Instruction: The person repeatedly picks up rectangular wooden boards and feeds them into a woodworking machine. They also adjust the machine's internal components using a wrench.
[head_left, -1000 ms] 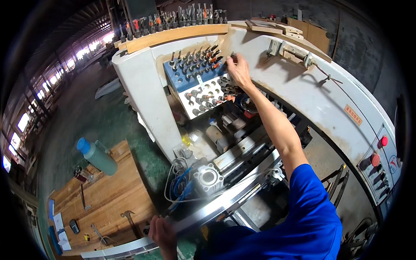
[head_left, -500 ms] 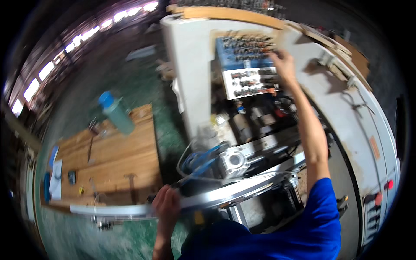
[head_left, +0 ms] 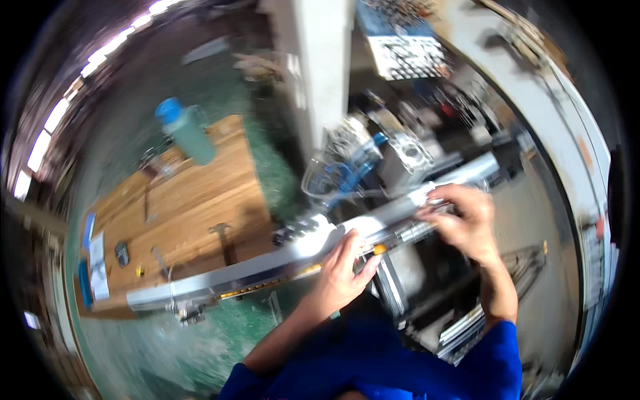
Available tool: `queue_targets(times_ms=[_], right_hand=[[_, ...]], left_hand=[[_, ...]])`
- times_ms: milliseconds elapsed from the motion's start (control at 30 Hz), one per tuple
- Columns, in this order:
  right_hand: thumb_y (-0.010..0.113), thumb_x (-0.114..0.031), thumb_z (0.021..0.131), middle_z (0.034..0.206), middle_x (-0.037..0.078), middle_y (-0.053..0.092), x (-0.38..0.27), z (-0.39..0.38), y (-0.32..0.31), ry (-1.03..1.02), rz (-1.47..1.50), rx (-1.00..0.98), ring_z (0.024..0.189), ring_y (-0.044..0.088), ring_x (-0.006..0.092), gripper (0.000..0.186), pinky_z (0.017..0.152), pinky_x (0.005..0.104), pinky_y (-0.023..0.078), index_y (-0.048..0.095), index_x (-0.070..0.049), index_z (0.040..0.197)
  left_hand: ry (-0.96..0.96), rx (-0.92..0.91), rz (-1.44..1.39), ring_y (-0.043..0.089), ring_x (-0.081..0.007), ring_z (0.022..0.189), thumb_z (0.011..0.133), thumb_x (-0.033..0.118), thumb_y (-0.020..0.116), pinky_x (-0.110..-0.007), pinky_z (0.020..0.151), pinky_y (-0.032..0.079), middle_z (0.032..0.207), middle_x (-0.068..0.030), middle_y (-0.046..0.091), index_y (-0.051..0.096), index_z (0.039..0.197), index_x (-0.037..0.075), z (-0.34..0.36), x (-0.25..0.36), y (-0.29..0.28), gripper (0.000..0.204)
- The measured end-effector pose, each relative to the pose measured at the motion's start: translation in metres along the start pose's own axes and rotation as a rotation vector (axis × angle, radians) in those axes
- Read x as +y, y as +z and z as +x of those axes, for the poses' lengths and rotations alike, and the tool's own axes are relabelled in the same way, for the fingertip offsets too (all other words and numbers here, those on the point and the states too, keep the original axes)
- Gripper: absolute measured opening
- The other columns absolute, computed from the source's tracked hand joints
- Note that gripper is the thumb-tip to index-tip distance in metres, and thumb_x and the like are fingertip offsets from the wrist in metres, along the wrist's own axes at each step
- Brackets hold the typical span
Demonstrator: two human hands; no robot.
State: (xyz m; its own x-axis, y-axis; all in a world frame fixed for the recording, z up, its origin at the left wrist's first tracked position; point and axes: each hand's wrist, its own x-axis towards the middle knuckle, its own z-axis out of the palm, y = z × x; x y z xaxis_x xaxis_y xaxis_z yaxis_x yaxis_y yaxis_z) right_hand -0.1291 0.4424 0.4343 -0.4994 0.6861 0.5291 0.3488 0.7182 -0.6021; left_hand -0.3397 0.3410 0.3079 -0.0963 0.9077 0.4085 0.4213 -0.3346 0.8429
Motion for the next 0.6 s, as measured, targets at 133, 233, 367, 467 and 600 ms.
queue_targets(times_ms=[133, 233, 367, 467, 600], right_hand=[[0.079, -0.017, 0.084, 0.083, 0.014, 0.072, -0.005, -0.092, 0.073, 0.104, 0.189, -0.175, 0.074, 0.073, 0.0290, 0.023, 0.065, 0.0378, 0.057, 0.070, -0.005, 0.102], [0.077, -0.017, 0.090, 0.086, 0.015, 0.074, -0.014, -0.124, 0.066, 0.371, 0.177, -0.327, 0.075, 0.074, 0.0239, 0.026, 0.065, 0.0352, 0.058, 0.067, -0.002, 0.109], [0.072, -0.022, 0.093, 0.087, 0.017, 0.072, 0.028, -0.183, 0.009, 0.813, 0.197, -0.129, 0.077, 0.070, 0.0173, 0.034, 0.068, 0.0365, 0.053, 0.063, 0.001, 0.116], [0.065, -0.018, 0.094, 0.092, 0.023, 0.071, 0.099, -0.255, -0.023, 0.960, 0.068, -0.064, 0.085, 0.069, 0.0306, 0.035, 0.079, 0.0435, 0.052, 0.059, 0.002, 0.122], [0.063, -0.017, 0.094, 0.102, 0.032, 0.068, 0.226, -0.344, -0.024, 1.157, -0.104, -0.377, 0.107, 0.065, 0.0459, 0.038, 0.091, 0.0522, 0.050, 0.055, 0.007, 0.123]], left_hand=[[-0.227, -0.412, -0.407, 0.067, -0.0199, 0.095, 0.097, 0.004, 0.062, -0.033, 0.083, 0.054, 0.115, -0.0128, 0.067, 0.056, 0.124, -0.002, -0.039, -0.010, 0.026, 0.029], [-0.242, -0.642, -0.314, 0.068, -0.0155, 0.089, 0.102, 0.005, 0.055, -0.029, 0.077, 0.054, 0.101, -0.0075, 0.065, 0.060, 0.110, -0.005, -0.076, -0.043, 0.042, 0.013], [-0.590, -0.716, -0.439, 0.071, -0.0160, 0.083, 0.105, 0.008, 0.052, -0.027, 0.074, 0.054, 0.092, -0.0045, 0.059, 0.058, 0.096, -0.006, -0.093, -0.024, 0.076, 0.017], [-0.568, -0.860, -0.405, 0.069, -0.0143, 0.078, 0.104, 0.009, 0.054, -0.027, 0.073, 0.055, 0.085, -0.0022, 0.055, 0.056, 0.089, -0.003, -0.110, -0.052, 0.096, 0.019], [-1.003, -0.864, -0.460, 0.063, -0.0133, 0.075, 0.100, 0.013, 0.060, -0.030, 0.072, 0.056, 0.082, -0.0022, 0.057, 0.060, 0.090, 0.001, -0.107, -0.061, 0.127, 0.015]])
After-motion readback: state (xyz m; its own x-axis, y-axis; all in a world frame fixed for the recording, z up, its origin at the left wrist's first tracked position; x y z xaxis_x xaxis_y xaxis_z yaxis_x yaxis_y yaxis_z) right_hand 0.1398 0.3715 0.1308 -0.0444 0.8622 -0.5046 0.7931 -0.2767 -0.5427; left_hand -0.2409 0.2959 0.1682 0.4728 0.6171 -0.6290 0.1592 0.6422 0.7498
